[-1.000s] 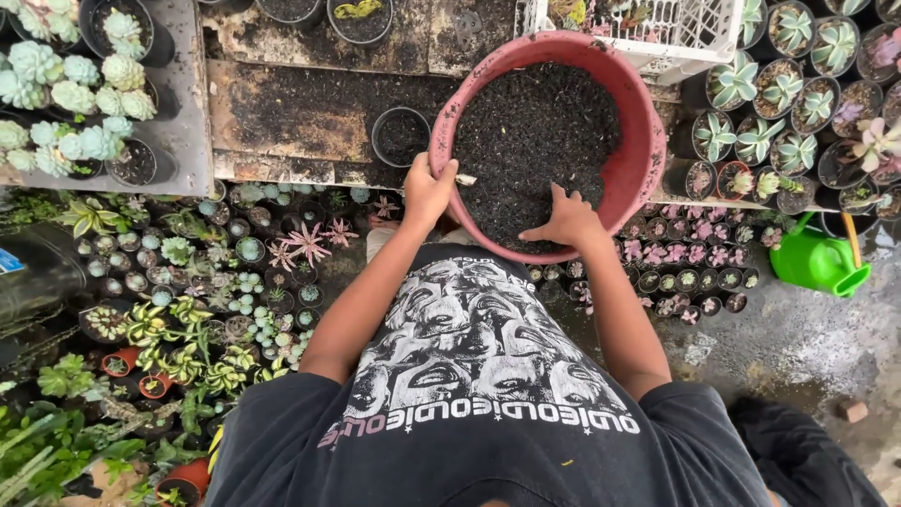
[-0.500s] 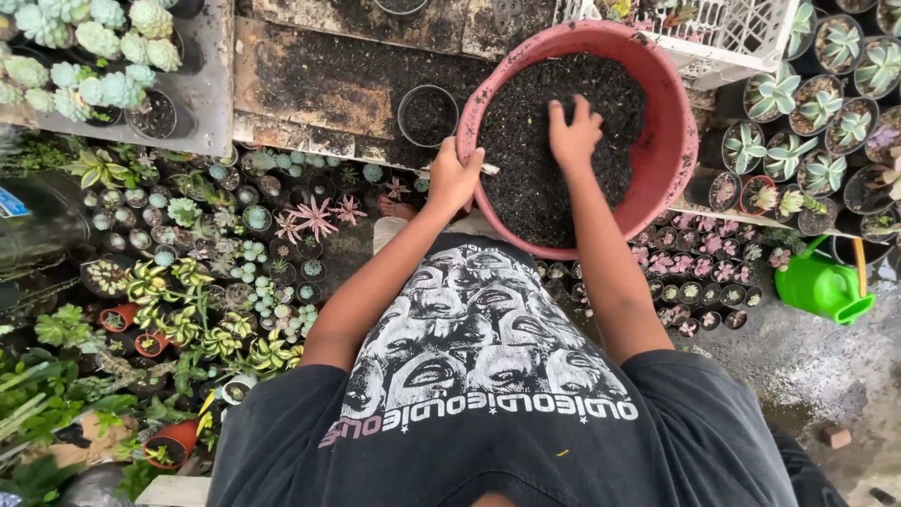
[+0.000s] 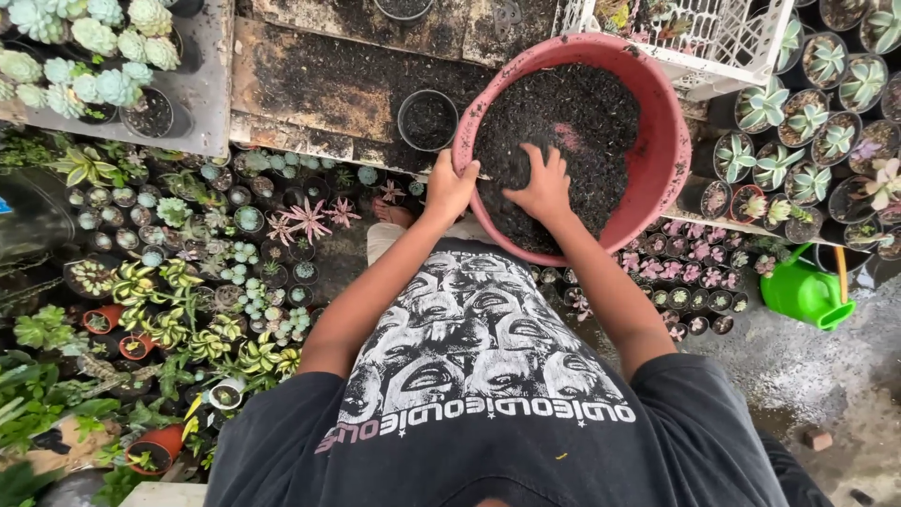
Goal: Potting succulent cuttings by filling small plastic pots with soil and placing the plants inside.
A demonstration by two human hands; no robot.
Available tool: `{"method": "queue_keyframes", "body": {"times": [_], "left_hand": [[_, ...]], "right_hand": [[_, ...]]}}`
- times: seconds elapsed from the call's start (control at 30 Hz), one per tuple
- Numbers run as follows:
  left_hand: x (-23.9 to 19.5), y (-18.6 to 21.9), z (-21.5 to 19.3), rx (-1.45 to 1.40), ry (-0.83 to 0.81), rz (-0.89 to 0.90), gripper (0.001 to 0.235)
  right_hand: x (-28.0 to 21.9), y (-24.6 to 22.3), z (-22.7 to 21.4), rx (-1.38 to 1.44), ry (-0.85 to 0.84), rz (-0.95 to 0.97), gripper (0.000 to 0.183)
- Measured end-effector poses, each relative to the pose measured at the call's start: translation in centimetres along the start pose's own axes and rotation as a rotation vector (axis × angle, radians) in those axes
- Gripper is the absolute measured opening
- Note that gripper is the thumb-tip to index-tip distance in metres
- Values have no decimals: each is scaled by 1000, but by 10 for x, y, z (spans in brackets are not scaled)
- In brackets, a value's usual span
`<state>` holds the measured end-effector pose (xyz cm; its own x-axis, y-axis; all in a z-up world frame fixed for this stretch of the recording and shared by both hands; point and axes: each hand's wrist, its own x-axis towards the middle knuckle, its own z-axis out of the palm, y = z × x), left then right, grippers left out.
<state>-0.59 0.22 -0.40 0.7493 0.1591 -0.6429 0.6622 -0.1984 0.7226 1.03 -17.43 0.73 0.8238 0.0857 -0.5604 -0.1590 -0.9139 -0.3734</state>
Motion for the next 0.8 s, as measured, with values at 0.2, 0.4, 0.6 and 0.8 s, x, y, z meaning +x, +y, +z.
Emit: {"method": "queue_keyframes", "body": {"times": [0.2,0.4,0.6,0.8], "left_hand": [[-5,9,-1,-27,5,19,45],[-7,12,-7,-67,-32,-18,45],[-10,5,-6,-4,-84,36,44],[-6,5,-8,-23,-113,19,46]], "right_hand": [[37,29,-7,-138,269,10,77],[-36,0,-56,209,-173,178,122],[-31,5,6,-27,-124,226,106],[14,47,31,-141,145,104,65]]}}
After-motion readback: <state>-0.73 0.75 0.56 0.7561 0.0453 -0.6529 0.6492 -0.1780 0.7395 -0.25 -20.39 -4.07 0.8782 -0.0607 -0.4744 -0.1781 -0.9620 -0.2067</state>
